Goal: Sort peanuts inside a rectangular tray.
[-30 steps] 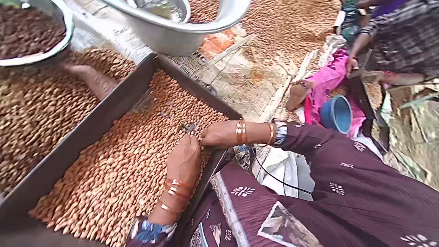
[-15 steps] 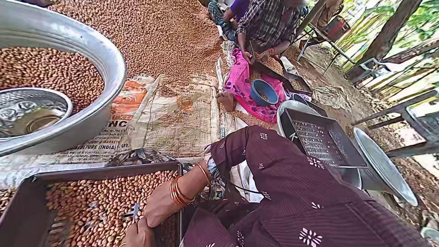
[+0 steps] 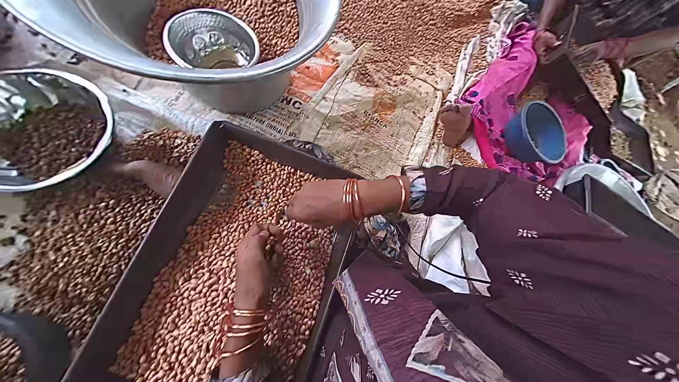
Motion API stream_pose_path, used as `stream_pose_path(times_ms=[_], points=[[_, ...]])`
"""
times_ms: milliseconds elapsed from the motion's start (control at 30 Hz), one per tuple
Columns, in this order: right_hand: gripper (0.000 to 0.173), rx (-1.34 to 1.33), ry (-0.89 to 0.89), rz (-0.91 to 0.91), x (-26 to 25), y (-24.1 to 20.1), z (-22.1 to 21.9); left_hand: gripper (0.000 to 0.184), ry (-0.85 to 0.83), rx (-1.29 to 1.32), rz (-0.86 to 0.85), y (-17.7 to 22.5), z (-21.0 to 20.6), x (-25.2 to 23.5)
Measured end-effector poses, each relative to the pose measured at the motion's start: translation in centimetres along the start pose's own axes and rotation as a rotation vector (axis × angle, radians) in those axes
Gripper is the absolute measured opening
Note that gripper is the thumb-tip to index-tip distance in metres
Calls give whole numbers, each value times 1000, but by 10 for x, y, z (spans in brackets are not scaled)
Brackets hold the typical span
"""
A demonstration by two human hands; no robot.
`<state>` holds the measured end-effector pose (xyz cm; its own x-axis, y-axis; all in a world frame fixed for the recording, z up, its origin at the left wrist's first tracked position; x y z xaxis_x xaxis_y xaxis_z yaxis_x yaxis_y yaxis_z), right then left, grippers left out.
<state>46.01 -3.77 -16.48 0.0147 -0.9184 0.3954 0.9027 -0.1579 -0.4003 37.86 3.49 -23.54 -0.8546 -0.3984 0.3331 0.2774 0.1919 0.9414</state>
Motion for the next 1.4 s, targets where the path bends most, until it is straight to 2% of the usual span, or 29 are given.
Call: stream_pose_path(times_ms=[67, 133, 200, 267, 300, 367, 400, 500, 600, 767, 867, 1000, 1100, 1200, 1333, 1400], points=[[13, -112, 172, 171, 2, -12, 23, 47, 19, 123, 111, -8, -4, 3], [14, -122, 329, 272, 8, -22, 44, 46, 1, 193, 179, -9, -13, 6], [14, 1, 374, 189, 14, -19, 55, 41, -75, 61, 107, -3, -21, 4], [18, 100, 335, 58, 16, -4, 58, 20, -153, -294, -103, 9, -30, 1], [18, 124, 305, 0, 17, 4, 59, 15, -177, -447, -210, 15, -39, 0], [16, 149, 267, -95, 19, 18, 57, 16, -226, -674, -387, 18, -62, 1], [16, 160, 253, -144, 21, 24, 56, 17, -252, -766, -424, 14, -74, 2], [17, 191, 210, -303, 27, 37, 53, 18, -293, -979, -463, 9, -99, 3], [17, 190, 118, -445, 36, 47, 54, 17, -299, -1077, -458, 13, -103, 0], [17, 173, 40, -502, 47, 48, 51, 17, -174, -1116, -479, 19, -86, -1], [16, 162, -52, -538, 45, 45, 40, 25, -157, -1127, -396, 17, -80, -1], [17, 166, -91, -571, 37, 48, 29, 24, -127, -1113, -388, 14, -76, -2], [18, 200, -54, -553, 28, 56, 21, 24, -135, -1021, -402, 14, -69, -4], [11, 263, -7, -510, 22, 58, 8, 22, -106, -710, -387, 23, -47, -7], [13, 285, -69, -520, 18, 58, -3, 26, -86, -228, -102, 13, -19, -8], [15, 305, -86, -487, 14, 59, -7, 31, -111, -120, -41, 6, -19, -14]])
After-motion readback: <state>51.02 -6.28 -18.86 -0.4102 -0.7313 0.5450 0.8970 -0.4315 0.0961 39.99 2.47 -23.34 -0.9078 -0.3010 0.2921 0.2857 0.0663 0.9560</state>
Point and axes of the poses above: each hand's wrist, its own x-axis away from the middle knuckle, its own z-axis out of the back of the hand, y = z × x, the point moved 9 cm from there along -x, towards the middle knuckle, and after that the axes turned 3 degrees about -z, right-handed, at the moved point
